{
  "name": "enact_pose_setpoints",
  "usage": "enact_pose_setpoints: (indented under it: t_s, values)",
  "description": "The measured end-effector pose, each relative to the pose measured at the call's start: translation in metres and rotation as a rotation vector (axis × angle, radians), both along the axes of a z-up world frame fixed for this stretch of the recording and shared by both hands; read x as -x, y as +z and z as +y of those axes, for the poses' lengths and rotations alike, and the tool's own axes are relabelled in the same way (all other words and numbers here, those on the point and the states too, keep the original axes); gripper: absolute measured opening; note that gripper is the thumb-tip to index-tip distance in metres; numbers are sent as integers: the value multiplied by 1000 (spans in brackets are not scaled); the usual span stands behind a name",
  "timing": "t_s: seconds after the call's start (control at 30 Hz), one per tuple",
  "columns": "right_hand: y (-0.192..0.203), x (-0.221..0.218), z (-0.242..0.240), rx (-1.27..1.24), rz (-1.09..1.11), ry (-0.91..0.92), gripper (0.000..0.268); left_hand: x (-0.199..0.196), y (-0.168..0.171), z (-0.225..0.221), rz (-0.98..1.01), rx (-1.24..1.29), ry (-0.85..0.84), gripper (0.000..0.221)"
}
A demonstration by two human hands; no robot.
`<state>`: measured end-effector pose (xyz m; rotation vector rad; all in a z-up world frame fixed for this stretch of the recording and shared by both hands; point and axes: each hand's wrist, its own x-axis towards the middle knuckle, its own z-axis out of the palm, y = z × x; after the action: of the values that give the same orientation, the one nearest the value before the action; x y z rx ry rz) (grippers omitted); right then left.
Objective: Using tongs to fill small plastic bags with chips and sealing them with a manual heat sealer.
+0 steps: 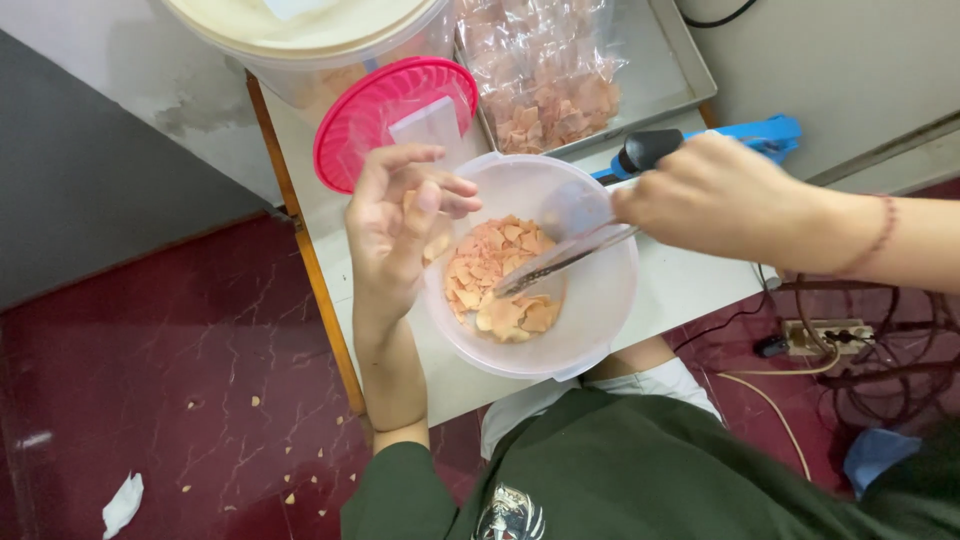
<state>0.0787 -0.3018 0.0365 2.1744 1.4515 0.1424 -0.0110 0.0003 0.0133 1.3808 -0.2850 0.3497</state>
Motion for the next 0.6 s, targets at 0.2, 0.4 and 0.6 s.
enact_pose_setpoints:
  t_s: [0.2,0.4,0.6]
  values:
    - [10,-4,-52,-62,-102,-356,49,-1,-2,5,34,3,38,36]
    - [13,-2,-80,-276,75,-518,47,-4,-6,6,70,-8,-11,34]
    - [18,2,-90,-389,9,-467,42,-9,-9,8,67,15,-118,38]
